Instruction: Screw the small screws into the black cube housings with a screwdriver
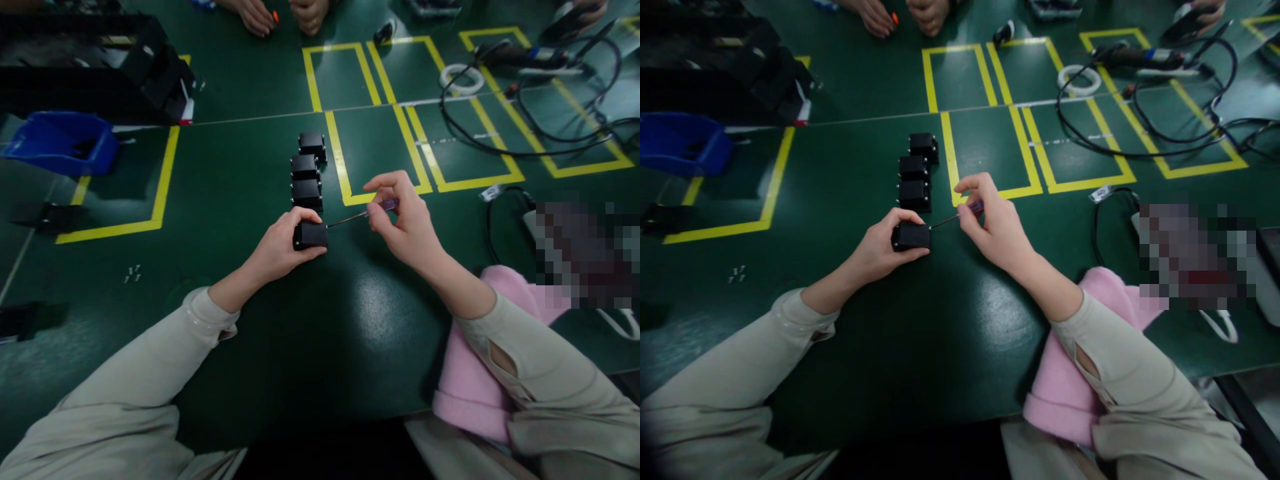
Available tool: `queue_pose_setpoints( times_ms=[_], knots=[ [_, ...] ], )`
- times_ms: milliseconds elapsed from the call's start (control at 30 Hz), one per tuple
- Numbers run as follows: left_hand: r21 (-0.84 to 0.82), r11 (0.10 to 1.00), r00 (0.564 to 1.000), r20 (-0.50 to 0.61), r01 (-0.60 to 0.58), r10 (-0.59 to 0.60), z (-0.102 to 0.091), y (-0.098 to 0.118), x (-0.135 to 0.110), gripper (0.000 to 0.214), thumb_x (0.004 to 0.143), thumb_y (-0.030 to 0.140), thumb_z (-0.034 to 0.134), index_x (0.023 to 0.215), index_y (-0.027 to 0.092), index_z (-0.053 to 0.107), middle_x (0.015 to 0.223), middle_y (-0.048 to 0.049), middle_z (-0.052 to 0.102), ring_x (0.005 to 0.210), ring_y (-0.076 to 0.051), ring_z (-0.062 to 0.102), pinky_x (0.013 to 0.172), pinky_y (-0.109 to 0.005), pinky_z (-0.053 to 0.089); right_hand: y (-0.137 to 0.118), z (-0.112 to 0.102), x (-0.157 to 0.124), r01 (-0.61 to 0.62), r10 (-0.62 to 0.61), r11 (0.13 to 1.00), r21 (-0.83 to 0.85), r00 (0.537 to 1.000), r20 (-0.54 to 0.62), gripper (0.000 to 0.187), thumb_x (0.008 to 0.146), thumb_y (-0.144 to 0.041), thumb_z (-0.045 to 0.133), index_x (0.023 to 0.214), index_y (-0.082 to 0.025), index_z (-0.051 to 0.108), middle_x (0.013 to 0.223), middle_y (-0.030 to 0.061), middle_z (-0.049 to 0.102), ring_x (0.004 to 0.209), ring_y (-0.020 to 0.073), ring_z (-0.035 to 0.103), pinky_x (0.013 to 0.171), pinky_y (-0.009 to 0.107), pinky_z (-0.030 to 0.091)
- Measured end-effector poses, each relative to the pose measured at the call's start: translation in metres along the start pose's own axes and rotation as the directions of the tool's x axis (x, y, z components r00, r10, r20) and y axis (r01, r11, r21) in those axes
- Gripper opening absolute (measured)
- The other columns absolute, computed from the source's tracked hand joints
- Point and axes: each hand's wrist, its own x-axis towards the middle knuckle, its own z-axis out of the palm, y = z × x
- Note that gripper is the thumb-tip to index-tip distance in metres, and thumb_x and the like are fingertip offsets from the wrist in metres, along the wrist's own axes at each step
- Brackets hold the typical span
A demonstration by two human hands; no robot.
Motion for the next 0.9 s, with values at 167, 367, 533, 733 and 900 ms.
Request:
queue_pose_setpoints(
  times_ms=[167, 367, 533, 733, 900],
  knots=[
    [0.003, 1.000, 1.000, -0.013, -0.016, 0.016, 0.0003, -0.0009, -0.0004, 0.043, 0.082, 0.037, 0.076, 0.116, 0.022, 0.056, 0.117, -0.0054, 0.064, 0.105, -0.025, 0.062, 0.091, -0.038, 0.046, 0.0002, -0.0005, 0.0002, -0.016, 0.017, 1.000, -0.005, 1.000, 0.019, 0.012, 0.098, -0.035, 0.057, 0.098, -0.023, 0.054, 0.078, -0.0028, 0.058, 0.070, 0.0122, 0.062, 0.067, 0.030, 0.049],
    [0.005, 1.000, 1.000, -0.015, -0.024, 0.024, 0.0021, -0.0008, -0.0007, 0.042, 0.082, 0.035, 0.076, 0.116, 0.021, 0.056, 0.117, -0.0050, 0.064, 0.105, -0.024, 0.062, 0.091, -0.037, 0.046, 0.0006, 0.0002, 0.0003, 0.020, -0.020, 0.999, -0.035, 1.000, 0.000, 0.010, 0.097, -0.028, 0.054, 0.105, -0.022, 0.054, 0.072, -0.0047, 0.055, 0.065, 0.0115, 0.060, 0.066, 0.030, 0.050],
    [0.008, 1.000, 1.000, -0.012, -0.017, 0.017, 0.0017, -0.0008, -0.0002, 0.042, 0.082, 0.036, 0.076, 0.116, 0.021, 0.056, 0.117, -0.0050, 0.064, 0.106, -0.025, 0.062, 0.091, -0.037, 0.046, 0.0007, 0.0003, -0.0001, 0.028, -0.028, 0.999, -0.022, 1.000, 0.001, 0.015, 0.094, -0.020, 0.054, 0.109, -0.022, 0.054, 0.074, -0.0045, 0.053, 0.067, 0.0126, 0.060, 0.070, 0.032, 0.053],
    [0.003, 1.000, 1.000, -0.015, -0.019, 0.019, 0.0010, -0.0004, 0.0000, 0.042, 0.082, 0.034, 0.076, 0.116, 0.021, 0.056, 0.117, -0.0052, 0.064, 0.105, -0.024, 0.061, 0.091, -0.038, 0.046, 0.0015, 0.0000, 0.0001, 0.033, -0.033, 0.999, 0.005, 0.999, 0.014, 0.015, 0.096, -0.023, 0.054, 0.111, -0.022, 0.053, 0.077, -0.0036, 0.054, 0.069, 0.0128, 0.061, 0.069, 0.032, 0.052],
    [0.011, 1.000, 1.000, -0.016, -0.021, 0.021, 0.0011, -0.0011, -0.0002, 0.042, 0.083, 0.035, 0.076, 0.116, 0.021, 0.056, 0.117, -0.0046, 0.064, 0.105, -0.024, 0.062, 0.091, -0.037, 0.046, 0.0007, -0.0003, 0.0003, 0.015, -0.014, 1.000, -0.014, 1.000, 0.019, 0.014, 0.100, -0.037, 0.054, 0.099, -0.023, 0.053, 0.075, -0.0038, 0.054, 0.065, 0.0108, 0.058, 0.065, 0.029, 0.047]
  ],
)
